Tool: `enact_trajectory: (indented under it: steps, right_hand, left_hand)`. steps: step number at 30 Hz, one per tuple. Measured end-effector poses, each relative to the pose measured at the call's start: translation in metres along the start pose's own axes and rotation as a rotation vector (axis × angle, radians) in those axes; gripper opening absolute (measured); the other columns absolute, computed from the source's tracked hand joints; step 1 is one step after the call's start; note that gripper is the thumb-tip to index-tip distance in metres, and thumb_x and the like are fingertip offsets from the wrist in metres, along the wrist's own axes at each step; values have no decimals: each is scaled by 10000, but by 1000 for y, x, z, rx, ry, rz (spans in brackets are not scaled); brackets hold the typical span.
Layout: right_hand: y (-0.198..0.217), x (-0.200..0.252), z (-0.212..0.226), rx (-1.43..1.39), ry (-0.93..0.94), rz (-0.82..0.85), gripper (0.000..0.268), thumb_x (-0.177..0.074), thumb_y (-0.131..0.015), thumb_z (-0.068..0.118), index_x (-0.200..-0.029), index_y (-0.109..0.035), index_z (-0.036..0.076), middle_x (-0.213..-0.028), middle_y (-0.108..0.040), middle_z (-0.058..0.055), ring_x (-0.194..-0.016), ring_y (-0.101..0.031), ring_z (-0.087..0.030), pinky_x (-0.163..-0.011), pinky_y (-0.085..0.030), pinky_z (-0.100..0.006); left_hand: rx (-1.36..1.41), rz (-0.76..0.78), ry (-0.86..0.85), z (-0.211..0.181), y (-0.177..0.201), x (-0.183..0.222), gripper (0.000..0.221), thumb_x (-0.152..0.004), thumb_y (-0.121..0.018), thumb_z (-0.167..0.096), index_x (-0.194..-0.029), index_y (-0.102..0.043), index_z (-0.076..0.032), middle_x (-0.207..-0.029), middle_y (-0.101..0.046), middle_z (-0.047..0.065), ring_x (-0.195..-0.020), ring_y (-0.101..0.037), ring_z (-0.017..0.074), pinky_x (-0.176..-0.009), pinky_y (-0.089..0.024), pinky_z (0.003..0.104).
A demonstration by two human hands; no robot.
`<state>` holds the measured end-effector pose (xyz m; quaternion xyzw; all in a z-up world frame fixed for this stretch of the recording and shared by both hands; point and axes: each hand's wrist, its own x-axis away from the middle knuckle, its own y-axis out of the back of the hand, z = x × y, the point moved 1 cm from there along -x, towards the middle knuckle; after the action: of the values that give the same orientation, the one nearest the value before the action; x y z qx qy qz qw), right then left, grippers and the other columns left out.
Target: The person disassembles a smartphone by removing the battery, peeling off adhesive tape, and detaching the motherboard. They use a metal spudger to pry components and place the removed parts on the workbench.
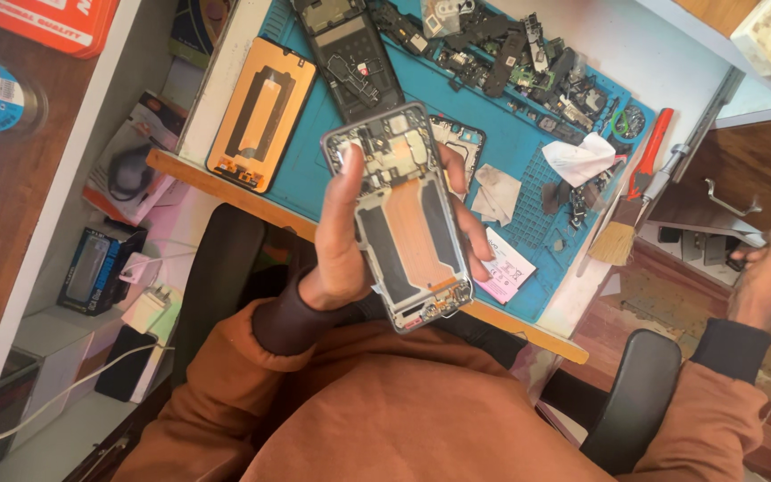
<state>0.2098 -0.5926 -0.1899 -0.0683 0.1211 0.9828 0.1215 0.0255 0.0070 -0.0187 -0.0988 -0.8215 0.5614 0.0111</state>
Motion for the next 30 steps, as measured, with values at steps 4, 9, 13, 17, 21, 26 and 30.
enact_trajectory:
  steps: [4, 9, 13, 17, 21, 26, 30]
  right_hand:
    - [-30, 13, 47, 36, 37, 184, 133, -1053, -452, -142, -1060, -437, -10, -832, -538, -99, -667, -523, -145, -733, -571, -341]
    - [-86, 41, 151, 225, -58, 305, 348, -1115, -446, 44, -1459, -443, -10, -984, -625, -95, -813, -665, -182, -773, -590, -307]
    - [-130, 53, 198, 255, 79, 299, 258, -1199, -462, 167, -1297, -607, -22, -1311, -493, -75, -1057, -706, -170, -840, -621, -288]
    - [-134, 64, 206, 635, 449, 266, 326, -1265, -505, 116, -1183, -766, -61, -1434, -466, -110, -1052, -587, -232, -890, -529, -315]
    - [-126, 60, 195, 612, 276, 200, 279, -1264, -589, 187, -1290, -775, -20, -1262, -458, -96, -785, -424, -113, -681, -400, -238]
    - [-136, 61, 205, 775, 413, 281, 426, -1141, -682, 193, -1502, -632, -28, -1077, -478, -86, -850, -508, -123, -700, -472, -248]
    - [-151, 69, 235, 501, 170, 271, 359, -1111, -638, 204, -1419, -619, 21, -1013, -552, -53, -857, -564, -101, -763, -490, -247]
  left_hand:
    - [-37, -51, -6, 7, -5, -4, 709, -1094, -293, -619, -1256, -493, 41, -1007, -628, 257, -885, -720, 378, -766, -632, 526]
    - [19, -137, 40, 16, -9, -5, 678, -1031, -289, -572, -1287, -462, 32, -1075, -603, 219, -910, -709, 382, -802, -634, 553]
    - [57, -12, 58, 18, -8, -1, 680, -1099, -278, -608, -1293, -460, 18, -1028, -663, 305, -931, -726, 397, -870, -618, 498]
    - [-19, -57, 63, 20, -1, 3, 715, -1080, -263, -626, -1322, -473, 14, -1024, -667, 315, -926, -724, 396, -867, -615, 486]
    - [-72, -59, 59, 22, 2, 5, 737, -1085, -247, -652, -1302, -476, 14, -982, -678, 330, -891, -729, 390, -835, -621, 467]
    - [-42, -37, 63, 22, 1, 3, 771, -1085, -247, -669, -1289, -470, 39, -990, -674, 333, -895, -730, 390, -835, -623, 458]
    - [-76, 22, 55, 15, -3, -2, 904, -1054, -243, -722, -1468, -372, 72, -1032, -677, 338, -860, -731, 373, -783, -622, 411]
